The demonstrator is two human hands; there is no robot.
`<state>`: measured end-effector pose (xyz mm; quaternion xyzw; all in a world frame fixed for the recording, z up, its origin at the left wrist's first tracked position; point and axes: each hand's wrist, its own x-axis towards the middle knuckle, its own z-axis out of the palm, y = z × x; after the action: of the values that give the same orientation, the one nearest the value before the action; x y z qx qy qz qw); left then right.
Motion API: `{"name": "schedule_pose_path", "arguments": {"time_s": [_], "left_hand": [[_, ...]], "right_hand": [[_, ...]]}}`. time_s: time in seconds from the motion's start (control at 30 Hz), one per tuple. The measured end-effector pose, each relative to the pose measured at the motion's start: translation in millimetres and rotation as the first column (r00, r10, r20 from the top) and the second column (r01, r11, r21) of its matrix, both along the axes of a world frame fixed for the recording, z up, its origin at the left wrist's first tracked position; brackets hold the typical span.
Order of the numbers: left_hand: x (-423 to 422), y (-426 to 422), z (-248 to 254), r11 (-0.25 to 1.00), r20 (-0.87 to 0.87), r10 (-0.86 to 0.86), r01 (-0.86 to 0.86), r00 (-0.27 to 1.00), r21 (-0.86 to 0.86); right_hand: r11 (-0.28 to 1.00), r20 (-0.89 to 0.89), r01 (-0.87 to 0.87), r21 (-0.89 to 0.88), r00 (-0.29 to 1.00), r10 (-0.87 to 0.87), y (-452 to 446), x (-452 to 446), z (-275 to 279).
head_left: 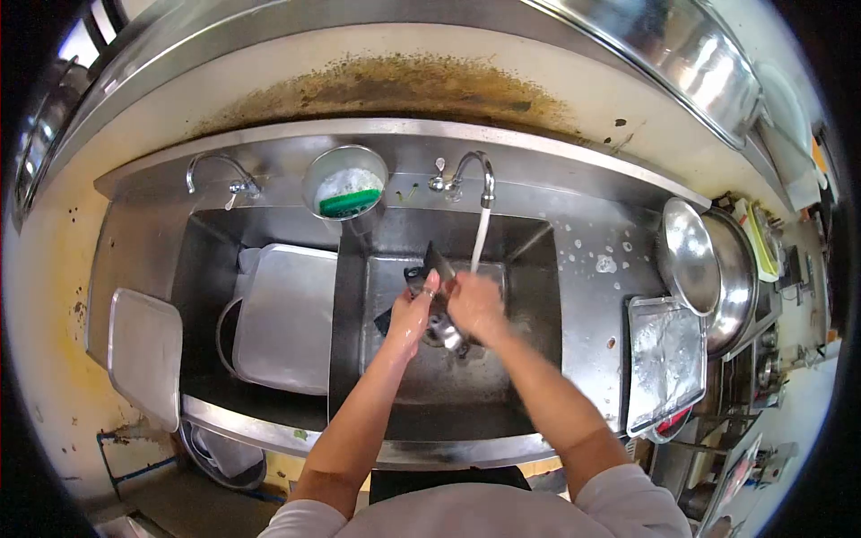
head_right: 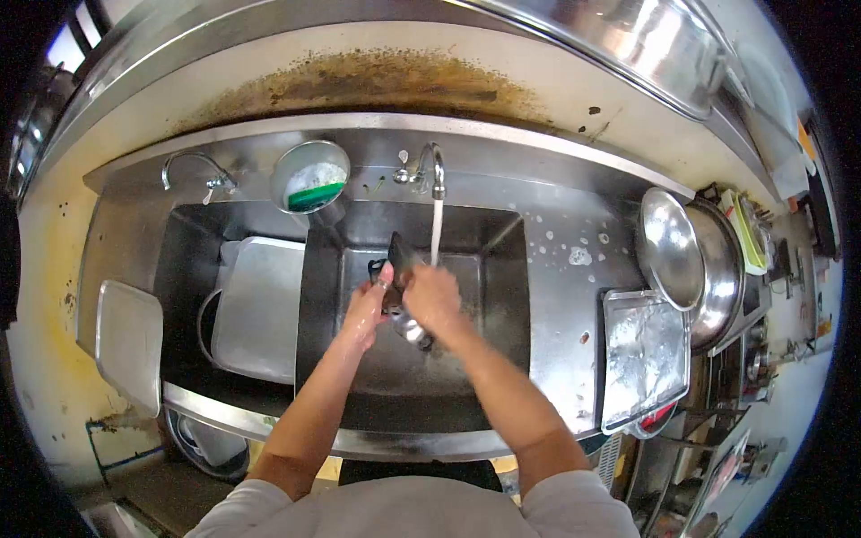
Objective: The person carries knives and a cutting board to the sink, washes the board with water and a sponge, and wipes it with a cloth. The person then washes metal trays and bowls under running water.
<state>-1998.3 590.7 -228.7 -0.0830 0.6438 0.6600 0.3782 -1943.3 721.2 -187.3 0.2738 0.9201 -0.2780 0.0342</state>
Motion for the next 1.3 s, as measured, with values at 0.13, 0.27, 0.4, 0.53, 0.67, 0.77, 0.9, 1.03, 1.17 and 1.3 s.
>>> {"name": "schedule_pose_path", "arguments": {"time_s": [0.13,0.27,0.4,0.53,0.67,0.77,0.9,1.03,1.17,1.3], "left_hand": [[-4.4,11.0,10.0,0.995,0.004,-0.051,0.051,0.999,-0.084],[3.9,-21.5,-27.1,1.0,0.098,0.026,-0.027,0.995,0.005],[20.2,-60.1,-54.6,0.979,0.179,0.09,-0.12,0.98,0.163],[54.5,-63.6,-45.1,0.977,0.114,-0.047,0.021,0.992,0.212],[73.7,-48.1,-53.7,0.974,0.262,-0.037,-0.024,0.964,0.226],[71.2,-64.7,-42.5,0.993,0.267,0.054,-0.079,0.962,0.084],[68.8,-75.8,-23.9,0.981,-0.245,0.08,-0.12,0.966,-0.153],[61.3,-96.8,-11.4,0.836,-0.293,-0.193,0.0,0.937,-0.549],[66.5,-112.8,-7.4,0.818,-0.33,-0.241,0.008,0.913,-0.575],[70.2,-124.4,1.1,0.826,-0.304,-0.23,0.02,0.925,-0.563]], "right_hand": [[0.977,-0.267,-0.134,0.167,0.947,0.176,-43.8,40.9,-45.6],[0.895,-0.381,-0.394,-0.208,0.876,0.296,-49.2,67.2,-35.4],[0.838,0.043,-0.524,-0.152,0.844,0.535,1.9,96.0,-45.4],[0.876,-0.069,-0.248,0.414,0.951,0.301,33.8,64.0,-93.3],[0.888,-0.452,-0.302,0.348,0.776,0.441,-11.1,18.4,-113.8],[0.771,0.03,-0.612,0.175,0.786,0.617,18.1,5.5,-76.6],[0.872,-0.225,-0.261,0.415,0.899,0.376,47.9,-68.5,-28.2],[0.776,-0.256,-0.32,0.543,0.818,0.516,74.0,-150.9,-6.8],[0.85,-0.107,-0.267,0.454,0.931,0.35,66.6,-172.6,1.7],[0.891,-0.053,-0.217,0.399,0.964,0.259,38.2,-146.4,-26.1]]}}
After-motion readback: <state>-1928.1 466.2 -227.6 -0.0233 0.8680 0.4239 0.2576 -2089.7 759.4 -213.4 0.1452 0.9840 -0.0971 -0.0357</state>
